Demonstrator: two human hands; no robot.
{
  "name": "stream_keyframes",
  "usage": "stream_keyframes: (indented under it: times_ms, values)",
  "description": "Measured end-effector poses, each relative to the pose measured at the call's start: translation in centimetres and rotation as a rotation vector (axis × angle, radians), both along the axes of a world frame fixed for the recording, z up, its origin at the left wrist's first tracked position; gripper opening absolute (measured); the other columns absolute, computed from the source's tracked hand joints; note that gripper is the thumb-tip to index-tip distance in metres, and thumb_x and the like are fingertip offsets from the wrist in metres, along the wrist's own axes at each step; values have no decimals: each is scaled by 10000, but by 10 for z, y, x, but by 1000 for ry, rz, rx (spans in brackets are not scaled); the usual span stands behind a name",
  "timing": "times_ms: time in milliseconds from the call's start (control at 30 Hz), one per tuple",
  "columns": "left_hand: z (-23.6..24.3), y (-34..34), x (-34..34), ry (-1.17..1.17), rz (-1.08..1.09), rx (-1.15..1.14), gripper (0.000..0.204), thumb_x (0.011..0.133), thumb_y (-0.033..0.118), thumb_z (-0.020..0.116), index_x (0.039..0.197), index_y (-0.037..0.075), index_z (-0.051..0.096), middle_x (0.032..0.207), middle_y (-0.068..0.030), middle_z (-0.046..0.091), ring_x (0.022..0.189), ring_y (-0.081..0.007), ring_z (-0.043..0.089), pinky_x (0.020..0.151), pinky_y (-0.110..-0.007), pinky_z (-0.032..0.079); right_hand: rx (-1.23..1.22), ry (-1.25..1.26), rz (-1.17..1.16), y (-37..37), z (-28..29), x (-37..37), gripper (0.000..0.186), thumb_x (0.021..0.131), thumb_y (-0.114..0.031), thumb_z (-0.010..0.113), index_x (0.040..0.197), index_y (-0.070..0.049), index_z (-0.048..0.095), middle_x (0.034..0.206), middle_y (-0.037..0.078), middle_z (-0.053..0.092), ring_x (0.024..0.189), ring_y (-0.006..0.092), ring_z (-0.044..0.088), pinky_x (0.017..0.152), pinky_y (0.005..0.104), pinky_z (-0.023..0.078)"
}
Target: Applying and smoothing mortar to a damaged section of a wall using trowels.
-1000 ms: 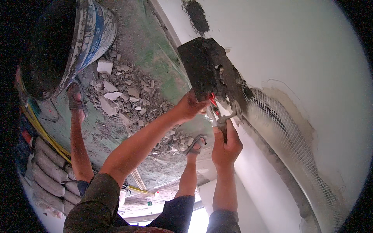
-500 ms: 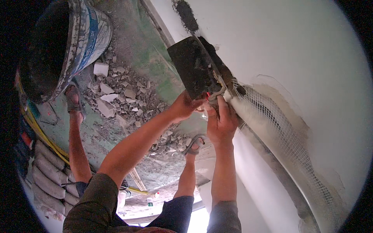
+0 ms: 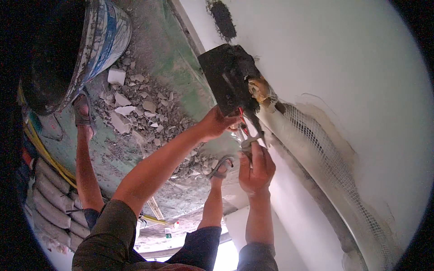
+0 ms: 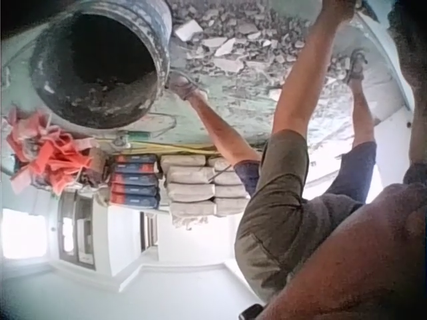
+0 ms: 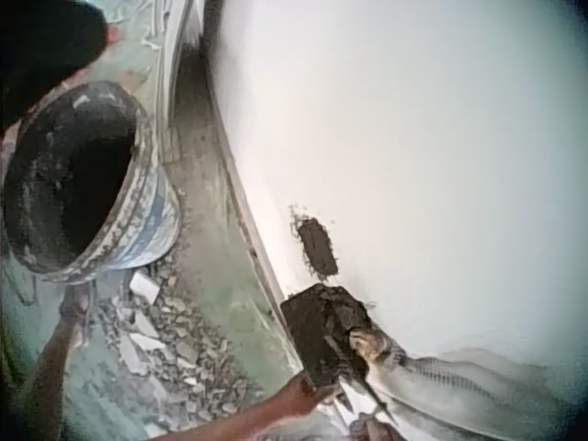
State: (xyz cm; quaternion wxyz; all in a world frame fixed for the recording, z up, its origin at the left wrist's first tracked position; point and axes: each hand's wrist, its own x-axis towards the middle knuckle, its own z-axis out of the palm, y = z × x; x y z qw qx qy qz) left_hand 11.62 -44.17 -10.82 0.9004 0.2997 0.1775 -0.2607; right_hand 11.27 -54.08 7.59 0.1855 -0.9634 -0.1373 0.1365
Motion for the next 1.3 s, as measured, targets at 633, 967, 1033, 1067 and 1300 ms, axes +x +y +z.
stream_keyframes:
  times_ms: [633, 967, 1033, 1067, 1300]
  values:
    - [0, 17, 5, 30, -74, -7, 486, 907, 142, 644, 1315, 58, 394, 1062, -67, 598, 892, -134, 591, 687, -292, 531, -77, -162, -102, 15, -31, 21, 367, 871, -224, 663, 1163, -14, 589, 982, 176, 653, 849, 352, 631, 747, 415, 498]
    - [-2, 8, -4, 7, -25, 83, 436, 901, 167, 639, 1267, 76, 420, 1027, -36, 585, 829, -132, 561, 678, -324, 507, -128, -120, -196, 5, 1, 3, 402, 867, -183, 657, 1179, 61, 593, 991, 179, 679, 839, 249, 664, 768, 327, 516]
    - [3, 7, -5, -36, 22, 108, 506, 896, 138, 620, 1324, 60, 361, 967, -36, 580, 711, -96, 535, 565, -264, 455, -105, -137, -164, 3, 3, 4, 402, 870, -182, 658, 1187, 54, 585, 985, 170, 680, 838, 241, 664, 763, 327, 517]
    - [7, 7, -5, -3, -9, 93, 490, 889, 127, 625, 1303, 53, 374, 959, -45, 580, 730, -111, 543, 590, -273, 464, -76, -97, -154, 4, 4, 4, 395, 869, -182, 662, 1179, 53, 589, 987, 167, 680, 841, 244, 664, 764, 326, 516]
    - [1, 11, -14, -82, -22, 397, 461, 863, 99, 652, 1245, 17, 407, 916, -81, 572, 857, -171, 563, 745, -311, 473, -43, -53, -80, 20, -30, 24, 369, 878, -181, 626, 1187, 9, 555, 886, 183, 628, 769, 364, 603, 683, 442, 474]
